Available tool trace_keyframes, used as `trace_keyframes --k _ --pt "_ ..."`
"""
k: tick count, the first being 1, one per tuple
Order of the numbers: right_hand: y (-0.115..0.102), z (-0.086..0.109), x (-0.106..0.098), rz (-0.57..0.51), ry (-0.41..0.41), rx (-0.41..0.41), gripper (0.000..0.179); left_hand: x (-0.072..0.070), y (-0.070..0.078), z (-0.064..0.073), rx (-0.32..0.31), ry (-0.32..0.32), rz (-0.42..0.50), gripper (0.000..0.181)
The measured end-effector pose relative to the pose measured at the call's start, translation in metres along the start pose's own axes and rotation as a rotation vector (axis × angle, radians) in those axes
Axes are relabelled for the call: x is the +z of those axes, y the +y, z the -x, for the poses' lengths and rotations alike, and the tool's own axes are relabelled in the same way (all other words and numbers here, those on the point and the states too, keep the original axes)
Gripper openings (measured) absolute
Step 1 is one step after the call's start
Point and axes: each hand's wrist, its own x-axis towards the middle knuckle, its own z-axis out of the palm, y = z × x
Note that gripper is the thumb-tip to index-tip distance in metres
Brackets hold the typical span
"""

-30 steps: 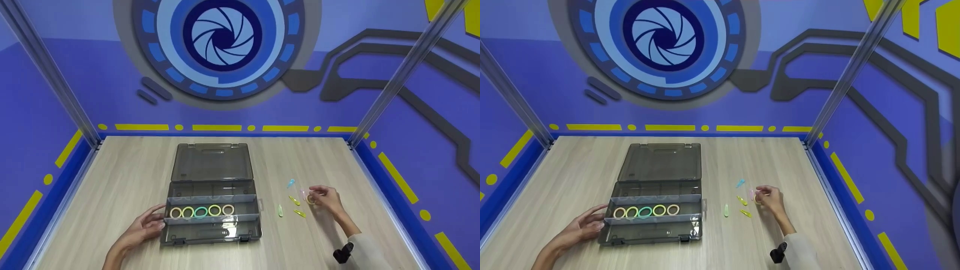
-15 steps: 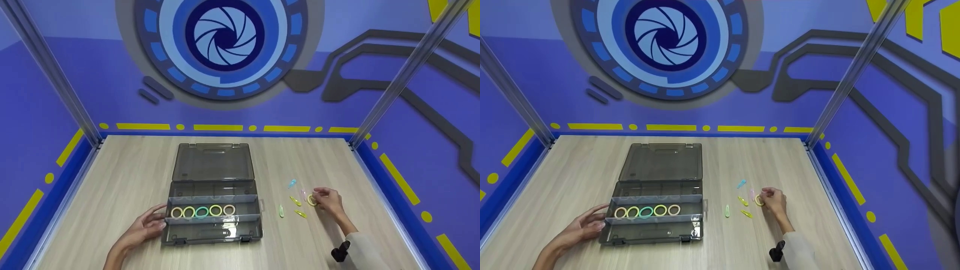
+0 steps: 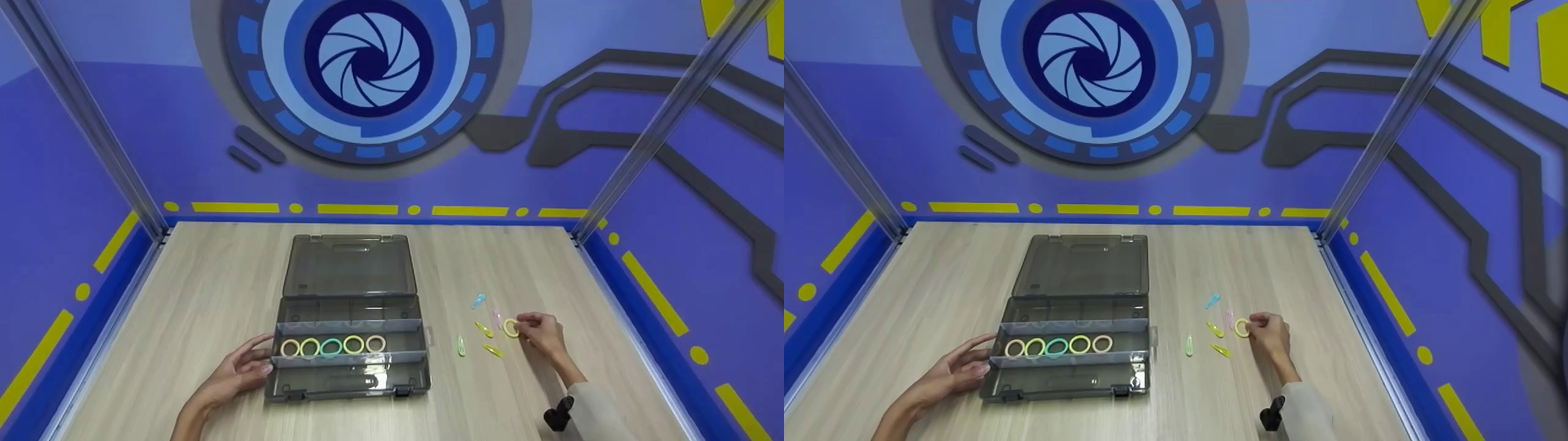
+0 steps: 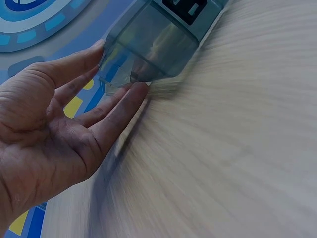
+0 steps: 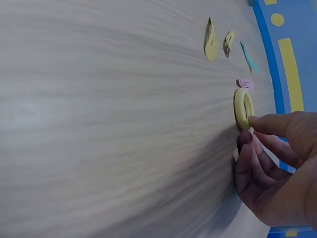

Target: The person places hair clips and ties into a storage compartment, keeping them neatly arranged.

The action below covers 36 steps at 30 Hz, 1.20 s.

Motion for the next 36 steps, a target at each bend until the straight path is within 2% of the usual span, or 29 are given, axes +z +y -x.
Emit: trace_keyframes --k 9,19,26,36 --pt "-0.003 0.002 0.003 0.063 0.005 -0.019 0.018 0.001 0.0 0.0 0.014 0.003 -0.016 0.076" --pt "-0.003 0.007 0.005 0.097 0.026 -0.05 0.014 0.0 -0.002 0.001 0.027 -0.024 -0.005 0.074" --pt "-0.009 0.009 0.003 0.039 0.016 -0.031 0.015 0.001 -0.001 0.0 0.017 -0.01 -0.016 0.075" --pt "-0.024 0.011 0.0 -0.058 -0.042 0.027 0.02 0.0 -0.001 0.001 0.018 0.001 -0.011 0.076"
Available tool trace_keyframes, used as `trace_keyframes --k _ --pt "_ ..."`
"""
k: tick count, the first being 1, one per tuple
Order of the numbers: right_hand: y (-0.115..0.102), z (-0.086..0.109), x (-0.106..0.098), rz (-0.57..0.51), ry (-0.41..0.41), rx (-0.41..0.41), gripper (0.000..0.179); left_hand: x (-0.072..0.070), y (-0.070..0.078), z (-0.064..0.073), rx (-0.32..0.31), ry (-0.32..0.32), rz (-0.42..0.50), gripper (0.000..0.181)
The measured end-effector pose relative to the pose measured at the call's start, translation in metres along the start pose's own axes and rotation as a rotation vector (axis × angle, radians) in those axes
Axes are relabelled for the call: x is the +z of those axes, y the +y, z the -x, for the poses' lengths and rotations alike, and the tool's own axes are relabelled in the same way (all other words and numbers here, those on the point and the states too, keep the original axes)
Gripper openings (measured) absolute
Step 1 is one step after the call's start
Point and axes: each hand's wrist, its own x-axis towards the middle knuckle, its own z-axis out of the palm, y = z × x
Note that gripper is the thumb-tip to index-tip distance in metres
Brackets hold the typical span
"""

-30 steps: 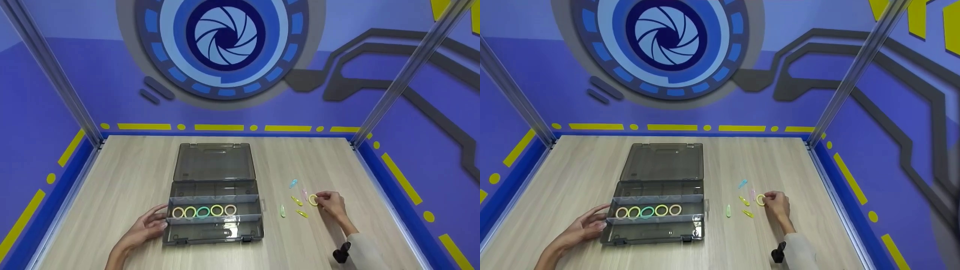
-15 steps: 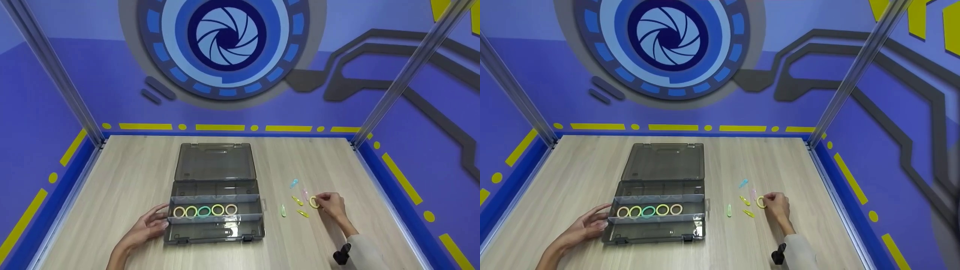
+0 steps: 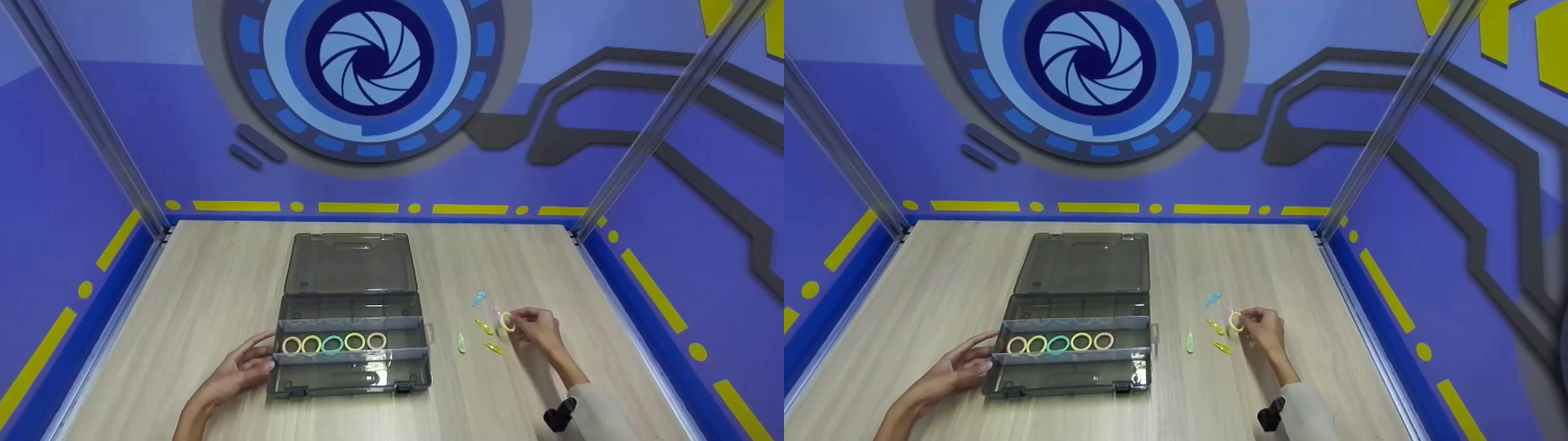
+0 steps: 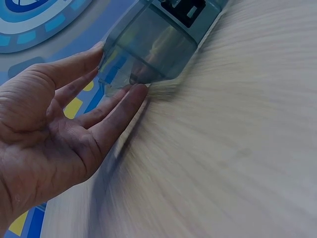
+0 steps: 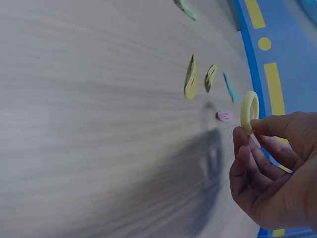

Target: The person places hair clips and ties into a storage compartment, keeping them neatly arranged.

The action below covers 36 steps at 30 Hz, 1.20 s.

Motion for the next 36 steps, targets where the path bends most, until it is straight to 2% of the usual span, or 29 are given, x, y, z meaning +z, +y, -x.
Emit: trace_keyframes --k 7,17,22,30,36 --pt "-0.019 0.005 0.003 -0.105 -0.048 0.038 0.025 -0.001 -0.002 0.003 -0.008 0.009 -0.003 0.075" --pt "-0.046 0.014 0.014 -0.228 -0.153 0.018 0.03 0.0 0.0 0.004 -0.005 0.013 -0.005 0.077" --pt "-0.053 0.017 0.02 -0.265 -0.224 0.004 0.032 0.002 0.002 0.003 -0.021 0.015 0.001 0.077" --pt "-0.063 0.021 0.036 -0.343 -0.388 -0.064 0.04 0.001 0.001 0.002 -0.025 0.021 0.003 0.077" --pt "-0.072 0.027 0.047 -0.439 -0.48 -0.021 0.041 0.002 0.002 0.002 -0.027 0.025 -0.008 0.076"
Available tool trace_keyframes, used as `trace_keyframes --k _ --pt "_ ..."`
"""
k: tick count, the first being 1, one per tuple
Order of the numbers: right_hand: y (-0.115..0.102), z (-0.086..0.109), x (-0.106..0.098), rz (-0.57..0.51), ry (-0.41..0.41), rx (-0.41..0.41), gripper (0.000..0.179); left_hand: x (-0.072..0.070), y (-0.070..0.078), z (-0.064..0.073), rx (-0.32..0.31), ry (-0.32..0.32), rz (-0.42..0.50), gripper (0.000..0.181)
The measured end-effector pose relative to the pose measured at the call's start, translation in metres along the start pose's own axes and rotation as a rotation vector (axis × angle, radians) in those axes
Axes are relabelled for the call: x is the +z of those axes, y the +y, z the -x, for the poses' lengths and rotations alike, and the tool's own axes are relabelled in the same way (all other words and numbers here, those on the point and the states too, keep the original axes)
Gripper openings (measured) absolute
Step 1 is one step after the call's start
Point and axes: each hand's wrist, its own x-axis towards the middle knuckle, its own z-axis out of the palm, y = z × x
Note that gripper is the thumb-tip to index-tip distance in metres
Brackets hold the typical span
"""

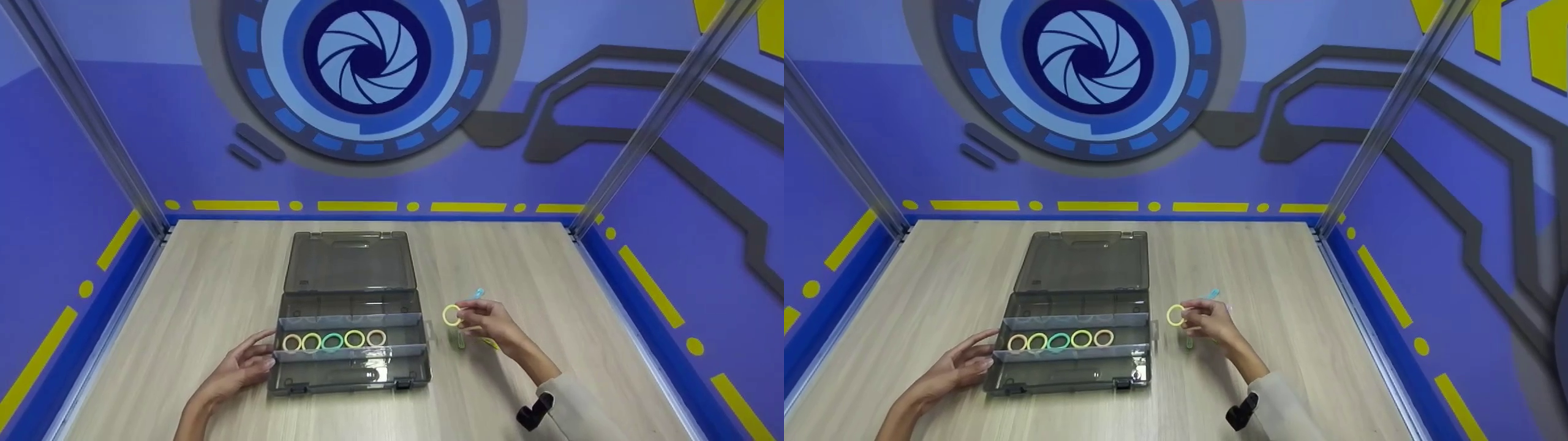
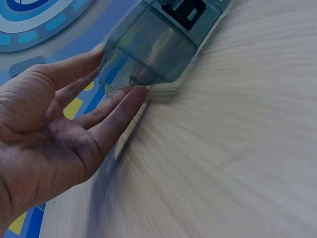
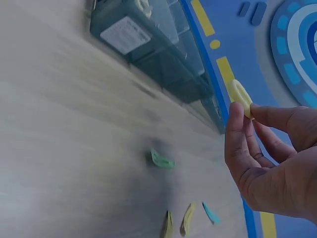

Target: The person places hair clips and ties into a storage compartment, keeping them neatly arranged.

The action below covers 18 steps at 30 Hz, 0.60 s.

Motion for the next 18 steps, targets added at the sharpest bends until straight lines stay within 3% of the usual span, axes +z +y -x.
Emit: trace_keyframes --k 6,18 --pt "-0.001 -0.003 0.016 -0.04 -0.048 0.018 0.041 0.0 0.0 0.0 0.021 -0.013 -0.003 0.075" --pt "0.004 -0.007 0.035 -0.057 -0.114 0.035 0.045 0.003 -0.002 0.001 -0.018 0.029 -0.002 0.078"
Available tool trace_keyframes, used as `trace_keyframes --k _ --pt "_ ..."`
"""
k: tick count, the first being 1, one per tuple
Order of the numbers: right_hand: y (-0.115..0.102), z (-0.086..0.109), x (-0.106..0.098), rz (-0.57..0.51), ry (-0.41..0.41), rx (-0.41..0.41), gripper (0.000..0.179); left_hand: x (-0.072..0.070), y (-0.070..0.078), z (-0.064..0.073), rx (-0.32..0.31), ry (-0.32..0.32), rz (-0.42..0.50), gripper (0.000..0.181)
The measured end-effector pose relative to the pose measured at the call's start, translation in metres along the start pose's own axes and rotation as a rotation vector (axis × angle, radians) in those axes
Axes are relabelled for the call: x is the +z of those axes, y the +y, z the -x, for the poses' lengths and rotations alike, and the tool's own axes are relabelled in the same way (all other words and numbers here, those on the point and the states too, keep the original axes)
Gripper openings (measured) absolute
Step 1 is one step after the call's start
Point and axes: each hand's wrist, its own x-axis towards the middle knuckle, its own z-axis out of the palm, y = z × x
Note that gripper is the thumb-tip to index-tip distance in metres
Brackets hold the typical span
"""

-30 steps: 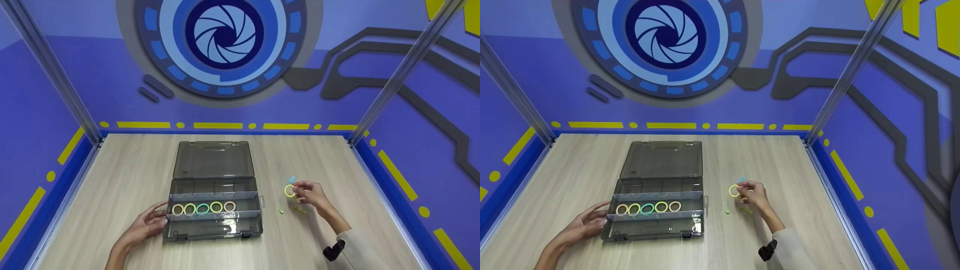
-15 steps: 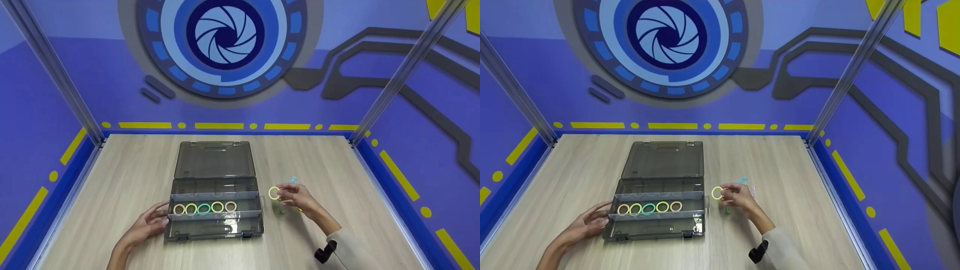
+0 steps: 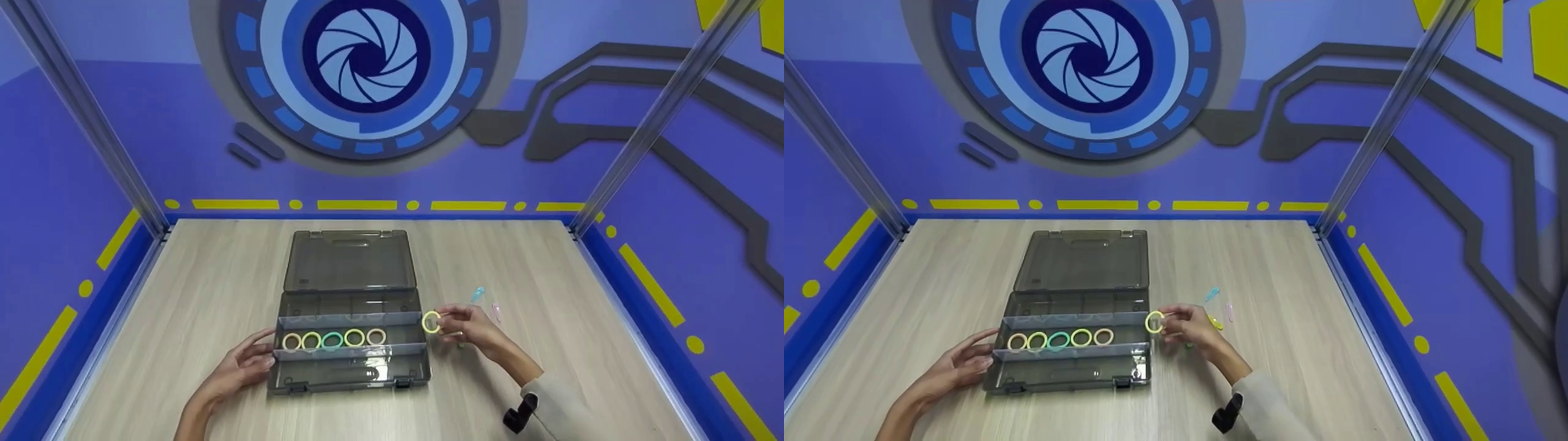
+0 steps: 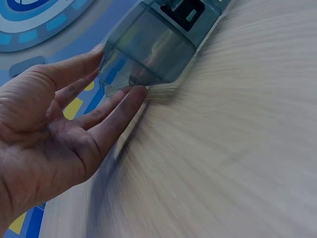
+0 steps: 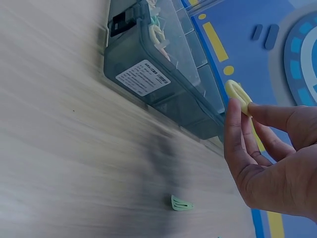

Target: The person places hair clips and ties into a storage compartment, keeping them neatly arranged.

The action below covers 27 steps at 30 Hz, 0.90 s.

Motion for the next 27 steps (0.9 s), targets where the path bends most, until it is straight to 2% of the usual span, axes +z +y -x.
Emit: trace_keyframes --k 9,18,27 --pt "0.004 -0.005 0.012 0.008 -0.032 -0.005 0.042 -0.001 0.0 0.001 -0.015 0.009 -0.011 0.077" --pt "0.002 -0.013 0.025 0.012 -0.02 -0.006 0.045 -0.001 0.001 0.0 0.007 0.006 -0.01 0.076" --pt "0.004 -0.018 0.037 0.054 -0.027 -0.046 0.041 -0.001 0.0 0.0 0.028 -0.019 -0.02 0.077"
